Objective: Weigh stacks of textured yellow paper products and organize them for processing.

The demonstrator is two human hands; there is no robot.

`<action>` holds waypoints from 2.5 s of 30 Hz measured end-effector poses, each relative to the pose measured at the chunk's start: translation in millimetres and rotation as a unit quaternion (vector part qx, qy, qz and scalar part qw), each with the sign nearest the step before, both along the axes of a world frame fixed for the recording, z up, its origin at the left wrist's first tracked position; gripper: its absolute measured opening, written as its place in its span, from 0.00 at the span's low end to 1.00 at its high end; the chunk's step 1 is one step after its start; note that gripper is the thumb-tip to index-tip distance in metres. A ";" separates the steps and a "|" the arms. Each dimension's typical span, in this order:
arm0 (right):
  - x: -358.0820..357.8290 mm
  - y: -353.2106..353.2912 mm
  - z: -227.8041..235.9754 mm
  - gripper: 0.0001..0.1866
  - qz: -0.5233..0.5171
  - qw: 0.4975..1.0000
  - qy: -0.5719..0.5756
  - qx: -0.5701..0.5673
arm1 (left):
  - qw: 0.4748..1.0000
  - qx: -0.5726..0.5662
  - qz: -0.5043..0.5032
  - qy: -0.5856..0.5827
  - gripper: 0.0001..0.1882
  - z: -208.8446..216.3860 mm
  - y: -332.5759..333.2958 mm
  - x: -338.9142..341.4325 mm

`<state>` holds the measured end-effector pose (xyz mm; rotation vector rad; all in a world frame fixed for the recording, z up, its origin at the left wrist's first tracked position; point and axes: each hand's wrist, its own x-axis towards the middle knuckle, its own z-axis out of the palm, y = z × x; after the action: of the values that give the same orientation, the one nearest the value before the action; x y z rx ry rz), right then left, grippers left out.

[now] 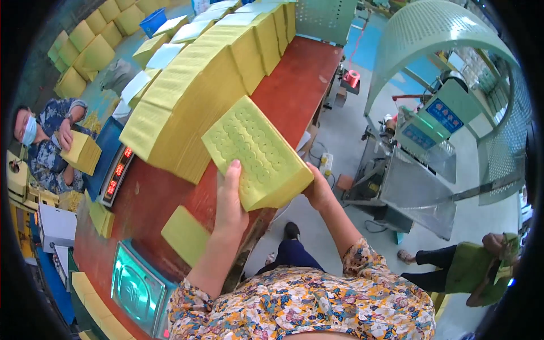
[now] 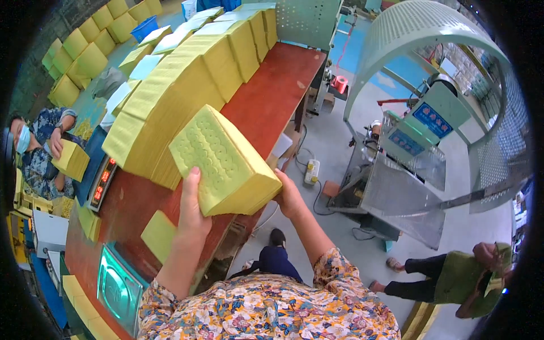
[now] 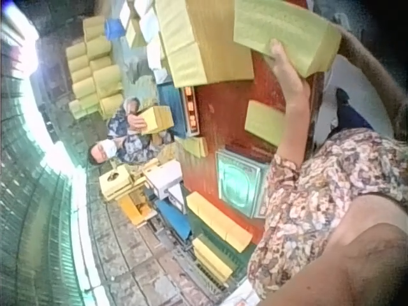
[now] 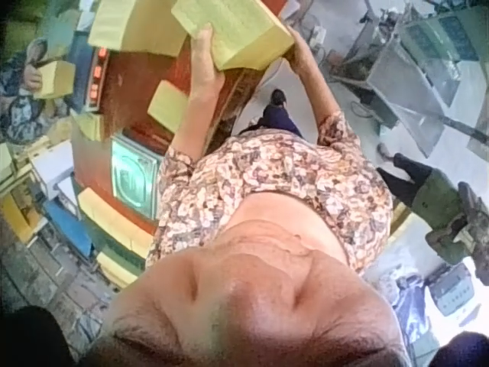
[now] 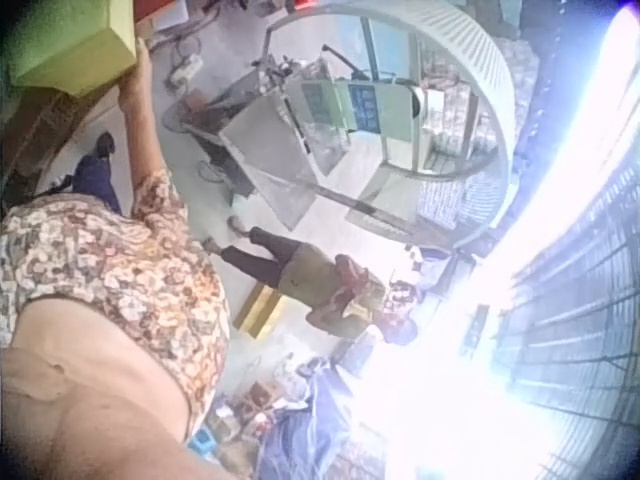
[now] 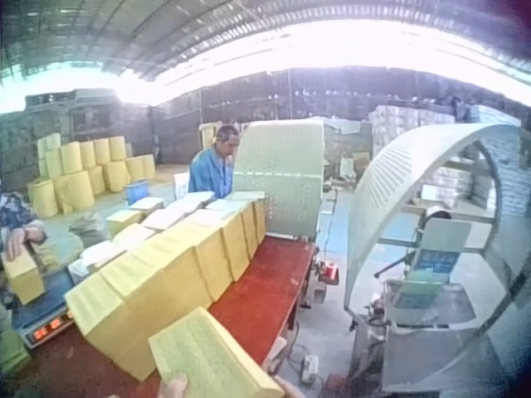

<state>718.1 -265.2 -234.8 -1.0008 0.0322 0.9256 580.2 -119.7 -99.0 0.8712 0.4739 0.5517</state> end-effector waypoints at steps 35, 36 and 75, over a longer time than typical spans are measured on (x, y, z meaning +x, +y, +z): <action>245.1 70.8 15.8 0.17 -0.077 0.988 0.052 0.122 | 0.461 0.885 -0.033 0.062 0.49 18.7 85.3 355.7; 266.8 80.2 22.2 0.16 -0.094 0.985 0.053 0.134 | 0.460 0.885 -0.034 0.063 0.49 20.3 93.7 380.6; 250.2 66.5 -59.8 0.14 -0.156 0.963 -0.166 0.148 | 0.567 0.805 -0.164 -0.046 0.34 8.8 -5.5 249.3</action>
<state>968.3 -198.7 -294.6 -0.8305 -0.2189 0.4500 829.5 -125.1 -90.2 2.6235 -0.5307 0.5854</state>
